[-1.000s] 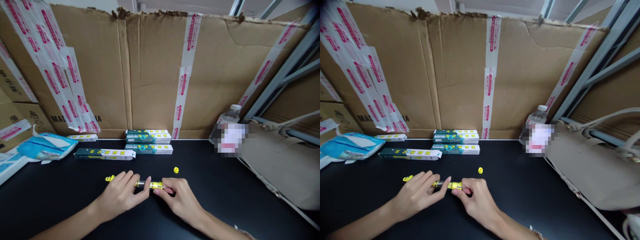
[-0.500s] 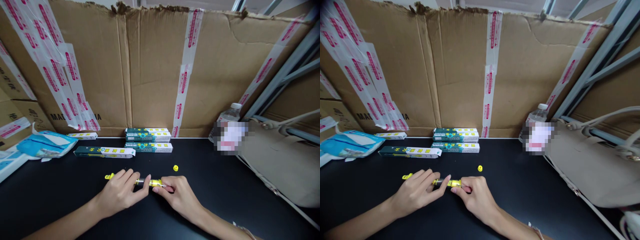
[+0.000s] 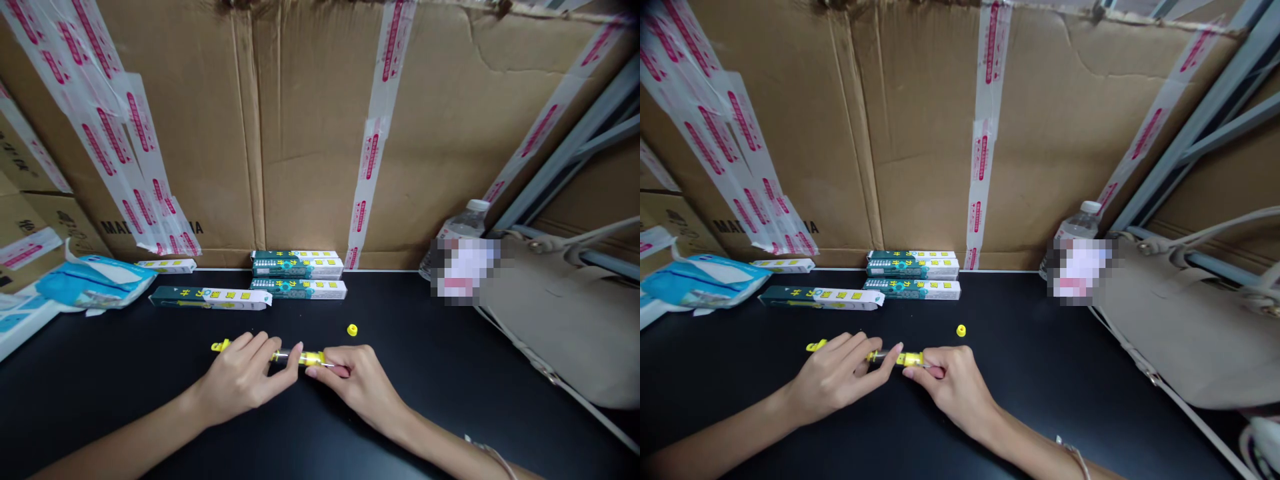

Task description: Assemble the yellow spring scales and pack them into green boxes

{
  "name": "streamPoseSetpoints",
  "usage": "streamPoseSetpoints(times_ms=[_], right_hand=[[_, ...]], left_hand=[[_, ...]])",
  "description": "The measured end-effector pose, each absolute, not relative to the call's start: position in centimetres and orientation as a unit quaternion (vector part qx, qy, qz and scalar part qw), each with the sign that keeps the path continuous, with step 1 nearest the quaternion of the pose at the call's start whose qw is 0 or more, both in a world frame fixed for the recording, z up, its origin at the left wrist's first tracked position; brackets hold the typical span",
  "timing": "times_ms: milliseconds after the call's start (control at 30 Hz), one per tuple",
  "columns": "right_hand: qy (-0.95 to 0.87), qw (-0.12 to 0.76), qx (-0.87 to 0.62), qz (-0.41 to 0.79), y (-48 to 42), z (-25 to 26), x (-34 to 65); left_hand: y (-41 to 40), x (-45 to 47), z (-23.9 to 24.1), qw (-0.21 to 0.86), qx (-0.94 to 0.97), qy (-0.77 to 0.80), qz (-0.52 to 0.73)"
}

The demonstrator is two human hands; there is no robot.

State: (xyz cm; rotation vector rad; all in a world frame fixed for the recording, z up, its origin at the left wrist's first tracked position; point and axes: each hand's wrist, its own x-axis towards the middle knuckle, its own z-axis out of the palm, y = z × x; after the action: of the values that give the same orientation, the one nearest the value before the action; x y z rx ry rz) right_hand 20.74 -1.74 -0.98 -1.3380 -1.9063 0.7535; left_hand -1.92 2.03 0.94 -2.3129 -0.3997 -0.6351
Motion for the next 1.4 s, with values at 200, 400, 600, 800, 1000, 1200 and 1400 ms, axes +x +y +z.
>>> streamPoseSetpoints(times_ms=[200, 400, 600, 800, 1000, 1200, 1400], right_hand=[[-0.726, 0.347, -0.514, 0.296, -1.7, -1.0, 20.7], [-0.722, 0.361, -0.513, 0.29, -1.7, -1.2, 20.7], [-0.716, 0.369, -0.513, 0.297, -1.7, -1.2, 20.7], [-0.702, 0.378, -0.518, 0.31, -1.8, -1.1, 20.6], [-0.668, 0.402, -0.534, 0.327, -1.5, -1.5, 21.1], [-0.613, 0.442, -0.557, 0.345, -0.2, -1.4, 23.4], [-0.608, 0.443, -0.523, 0.402, -0.7, -1.1, 22.5]], left_hand=[[2.1, -2.0, 0.8, 0.335, -0.897, -0.155, -0.245], [2.1, -2.0, 0.7, 0.343, -0.894, -0.158, -0.24], [2.2, -2.0, 0.9, 0.357, -0.891, -0.156, -0.232], [2.3, -1.9, 0.9, 0.346, -0.895, -0.147, -0.241], [2.5, -2.4, 0.6, 0.323, -0.903, -0.166, -0.231], [3.2, -3.4, 0.5, 0.317, -0.898, -0.189, -0.238], [3.4, -3.1, 0.5, 0.297, -0.899, -0.215, -0.239]])
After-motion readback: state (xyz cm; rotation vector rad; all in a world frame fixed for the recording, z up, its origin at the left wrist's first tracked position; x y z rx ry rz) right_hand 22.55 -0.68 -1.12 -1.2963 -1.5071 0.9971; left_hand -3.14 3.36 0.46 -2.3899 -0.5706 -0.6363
